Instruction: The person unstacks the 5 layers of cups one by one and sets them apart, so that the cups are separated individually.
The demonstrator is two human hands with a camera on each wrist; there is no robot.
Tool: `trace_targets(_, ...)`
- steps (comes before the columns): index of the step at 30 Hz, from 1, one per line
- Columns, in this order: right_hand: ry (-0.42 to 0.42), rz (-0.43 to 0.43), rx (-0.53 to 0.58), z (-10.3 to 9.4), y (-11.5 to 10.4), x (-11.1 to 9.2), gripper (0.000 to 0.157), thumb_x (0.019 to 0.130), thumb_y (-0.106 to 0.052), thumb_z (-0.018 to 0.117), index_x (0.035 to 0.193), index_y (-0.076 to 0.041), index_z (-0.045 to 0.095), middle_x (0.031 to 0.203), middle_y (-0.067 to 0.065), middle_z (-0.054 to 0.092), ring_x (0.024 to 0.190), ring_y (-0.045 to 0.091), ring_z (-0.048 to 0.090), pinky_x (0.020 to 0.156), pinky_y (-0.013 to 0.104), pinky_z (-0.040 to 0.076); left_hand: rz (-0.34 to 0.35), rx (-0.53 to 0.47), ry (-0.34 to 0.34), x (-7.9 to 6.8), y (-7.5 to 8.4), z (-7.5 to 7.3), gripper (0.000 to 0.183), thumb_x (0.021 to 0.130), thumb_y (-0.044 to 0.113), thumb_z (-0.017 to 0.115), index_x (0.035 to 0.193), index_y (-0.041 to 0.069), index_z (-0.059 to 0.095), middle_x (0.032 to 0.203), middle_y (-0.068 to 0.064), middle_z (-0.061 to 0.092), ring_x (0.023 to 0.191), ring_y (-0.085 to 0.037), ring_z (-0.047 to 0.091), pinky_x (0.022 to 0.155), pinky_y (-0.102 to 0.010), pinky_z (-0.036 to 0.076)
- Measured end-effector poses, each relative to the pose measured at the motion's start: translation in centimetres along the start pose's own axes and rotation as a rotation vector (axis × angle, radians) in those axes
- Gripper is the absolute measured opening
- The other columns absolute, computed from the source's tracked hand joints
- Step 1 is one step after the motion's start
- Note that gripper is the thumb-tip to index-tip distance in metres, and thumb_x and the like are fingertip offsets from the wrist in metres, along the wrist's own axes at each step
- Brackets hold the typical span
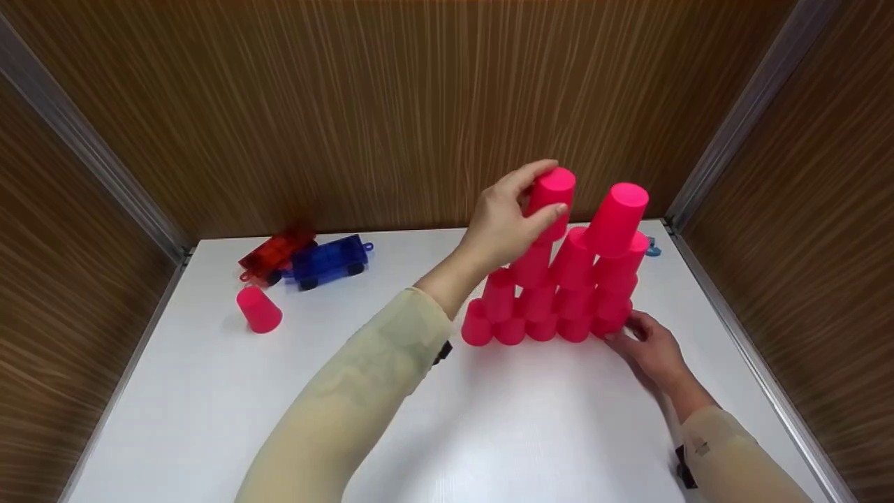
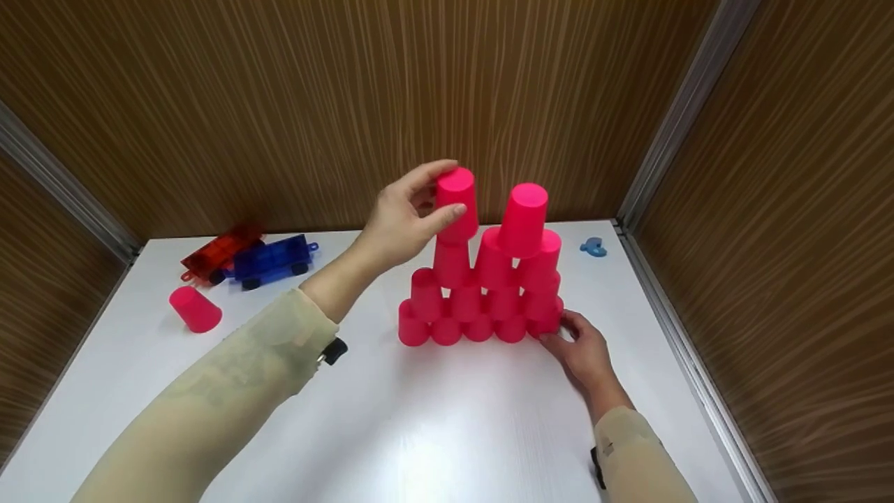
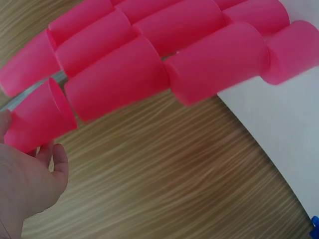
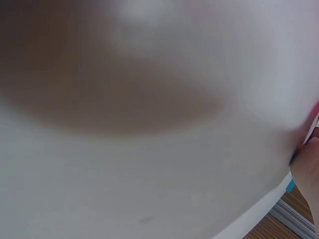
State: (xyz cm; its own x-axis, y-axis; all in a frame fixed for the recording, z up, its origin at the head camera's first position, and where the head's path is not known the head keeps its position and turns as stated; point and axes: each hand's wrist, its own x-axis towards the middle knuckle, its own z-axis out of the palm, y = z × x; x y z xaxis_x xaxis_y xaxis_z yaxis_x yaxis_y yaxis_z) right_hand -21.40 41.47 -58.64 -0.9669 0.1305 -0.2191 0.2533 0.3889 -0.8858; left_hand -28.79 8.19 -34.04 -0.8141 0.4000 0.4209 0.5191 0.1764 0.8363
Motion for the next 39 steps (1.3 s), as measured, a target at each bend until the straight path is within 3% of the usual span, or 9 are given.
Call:
trace_targets(4,0.0,-0.018,-0.017,-0.1,0.1,0.3,0.087,0.095,-0.046,0.08,0.164,-0.018,0.036,0.163,0.014,0.039,0.149,0.042,0.035,0.093,0.022,0.056,0.02,0.003,0.053,-0.6,0.0,-2.1,0.06,0.099,0.016,0.077,0.154,0.012,0.053,0.138,-0.005,0.063,0.112,-0.013,0.061,0.09,-0.025,0.058)
trace_targets(10,-0.012,-0.022,-0.065,-0.6,0.3,0.7,0.089,0.095,-0.051,0.077,0.165,-0.017,0.034,0.165,0.015,0.039,0.151,0.043,0.034,0.098,0.023,0.054,0.005,0.011,0.114,-2.0,-0.6,-5.7,0.061,0.099,0.018,0.077,0.155,0.013,0.053,0.14,-0.004,0.062,0.119,-0.014,0.06,0.094,-0.028,0.058)
trace_targets(20,-0.011,0.016,-0.041,-0.8,-0.2,0.3,0.091,0.096,-0.048,0.078,0.167,-0.017,0.03,0.166,0.016,0.034,0.151,0.045,0.032,0.1,0.033,0.057,-0.064,0.041,0.205,-5.9,-4.5,-10.4,0.062,0.098,0.02,0.079,0.154,0.013,0.053,0.139,-0.003,0.064,0.119,-0.016,0.062,0.097,-0.036,0.058)
trace_targets(30,0.007,-0.013,-0.096,-0.7,0.4,0.2,0.087,0.098,-0.052,0.074,0.165,-0.013,0.034,0.166,0.018,0.036,0.151,0.046,0.033,0.111,0.048,0.05,-0.2,0.03,0.288,-10.5,-9.2,-14.2,0.066,0.097,0.02,0.08,0.156,0.016,0.05,0.147,-0.005,0.058,0.132,-0.023,0.059,0.106,-0.043,0.055)
trace_targets(39,0.014,-0.015,-0.1,-0.4,0.6,0.2,0.089,0.096,-0.058,0.073,0.165,-0.015,0.035,0.167,0.016,0.037,0.152,0.045,0.032,0.113,0.051,0.048,-0.452,0.063,0.406,-16.1,-12.7,-18.8,0.076,0.097,0.026,0.08,0.163,0.019,0.041,0.158,-0.007,0.049,0.145,-0.026,0.046,0.111,-0.046,0.051)
